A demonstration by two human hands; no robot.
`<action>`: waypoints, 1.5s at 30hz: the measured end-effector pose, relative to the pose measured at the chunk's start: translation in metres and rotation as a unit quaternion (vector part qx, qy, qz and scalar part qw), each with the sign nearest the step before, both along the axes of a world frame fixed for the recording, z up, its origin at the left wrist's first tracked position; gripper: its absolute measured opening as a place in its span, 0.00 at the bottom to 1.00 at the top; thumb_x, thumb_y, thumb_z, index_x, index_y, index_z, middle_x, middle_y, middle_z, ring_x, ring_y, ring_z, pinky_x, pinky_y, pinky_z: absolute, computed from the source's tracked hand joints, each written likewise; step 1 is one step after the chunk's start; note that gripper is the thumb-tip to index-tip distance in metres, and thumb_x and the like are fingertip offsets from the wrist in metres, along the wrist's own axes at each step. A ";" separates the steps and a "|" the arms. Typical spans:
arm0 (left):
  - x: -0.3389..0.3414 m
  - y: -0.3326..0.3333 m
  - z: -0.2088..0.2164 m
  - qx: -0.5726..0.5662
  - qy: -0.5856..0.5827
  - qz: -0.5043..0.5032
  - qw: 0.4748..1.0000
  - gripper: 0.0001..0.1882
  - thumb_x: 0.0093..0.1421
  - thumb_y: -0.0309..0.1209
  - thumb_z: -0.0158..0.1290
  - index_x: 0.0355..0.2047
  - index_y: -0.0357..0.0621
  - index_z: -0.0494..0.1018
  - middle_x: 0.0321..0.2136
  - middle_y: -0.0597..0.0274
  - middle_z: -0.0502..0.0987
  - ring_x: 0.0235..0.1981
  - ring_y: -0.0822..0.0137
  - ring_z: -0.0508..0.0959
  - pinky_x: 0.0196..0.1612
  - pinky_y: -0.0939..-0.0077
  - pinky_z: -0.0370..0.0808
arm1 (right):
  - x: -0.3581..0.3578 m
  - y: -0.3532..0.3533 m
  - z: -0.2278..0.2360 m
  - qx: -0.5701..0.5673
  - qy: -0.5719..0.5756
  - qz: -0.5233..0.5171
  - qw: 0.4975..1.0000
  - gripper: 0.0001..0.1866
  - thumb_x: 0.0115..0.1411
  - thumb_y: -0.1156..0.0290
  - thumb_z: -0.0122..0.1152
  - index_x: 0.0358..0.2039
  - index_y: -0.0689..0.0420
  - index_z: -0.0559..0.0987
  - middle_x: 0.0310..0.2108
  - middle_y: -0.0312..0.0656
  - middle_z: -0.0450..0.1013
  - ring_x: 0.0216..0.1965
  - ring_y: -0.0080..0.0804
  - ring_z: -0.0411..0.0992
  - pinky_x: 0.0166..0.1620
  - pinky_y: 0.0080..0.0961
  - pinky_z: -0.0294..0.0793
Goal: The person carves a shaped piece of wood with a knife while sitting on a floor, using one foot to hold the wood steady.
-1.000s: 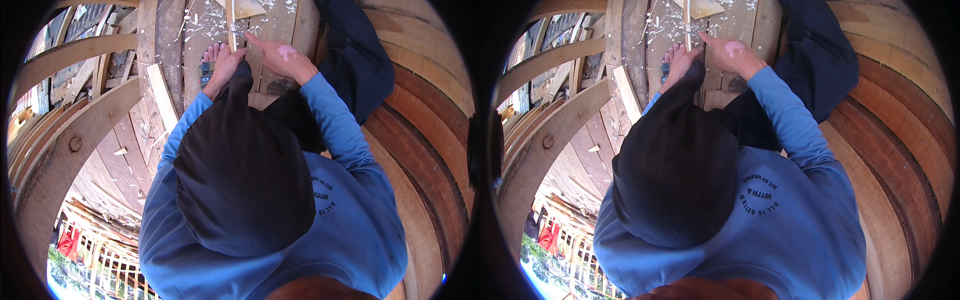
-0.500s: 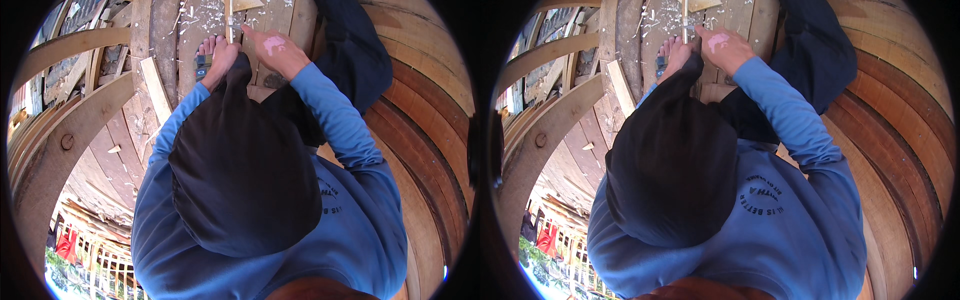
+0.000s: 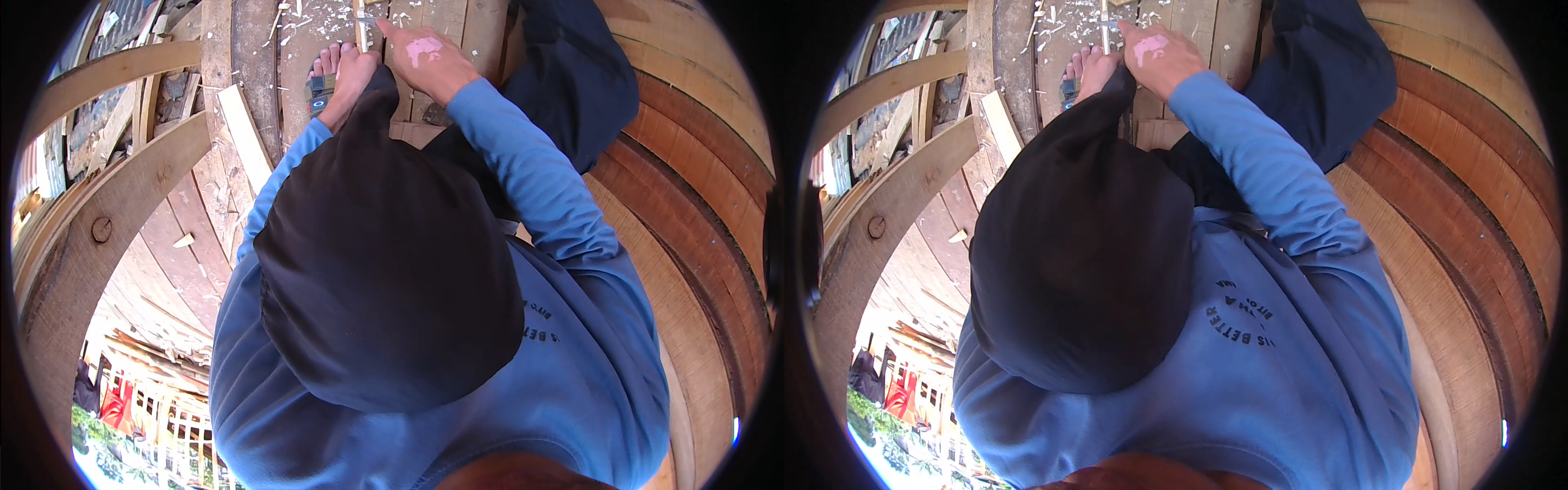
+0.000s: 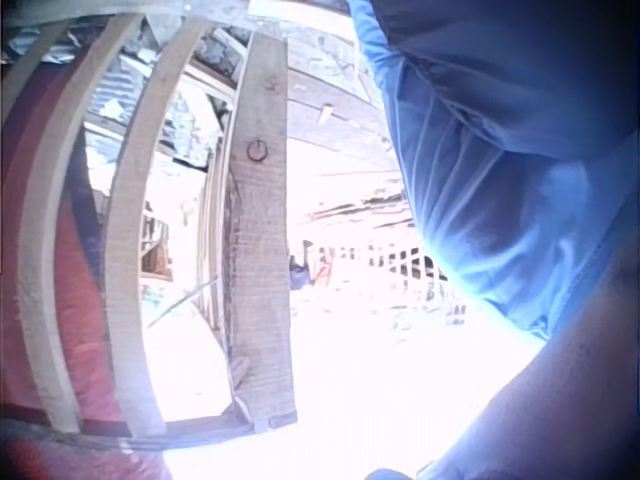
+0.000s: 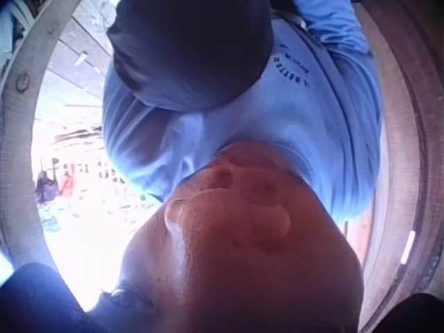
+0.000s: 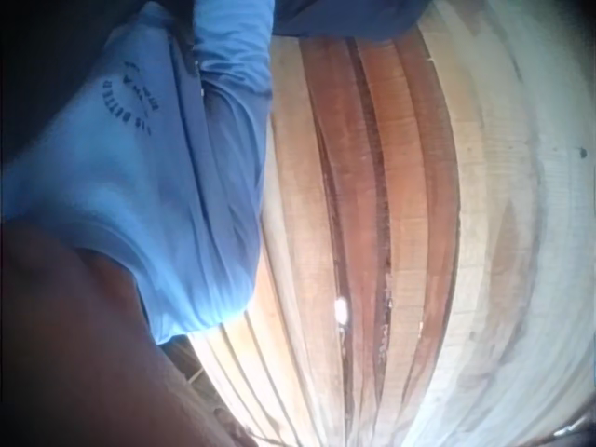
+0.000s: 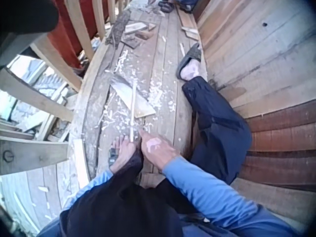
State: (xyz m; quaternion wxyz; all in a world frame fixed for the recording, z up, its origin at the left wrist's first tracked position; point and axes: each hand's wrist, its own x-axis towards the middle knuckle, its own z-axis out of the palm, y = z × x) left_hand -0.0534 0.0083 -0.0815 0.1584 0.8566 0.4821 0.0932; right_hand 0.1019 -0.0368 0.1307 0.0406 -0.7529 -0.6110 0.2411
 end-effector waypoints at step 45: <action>0.004 0.004 0.096 -0.180 0.006 -0.028 0.983 0.13 0.56 0.43 0.55 0.36 0.56 0.85 0.46 0.48 0.77 0.53 0.46 0.71 0.56 0.53 0.64 | -0.003 0.003 0.024 -0.063 0.013 -0.017 0.998 0.21 0.70 0.60 0.44 0.57 0.48 0.78 0.51 0.50 0.79 0.51 0.52 0.78 0.56 0.46 0.76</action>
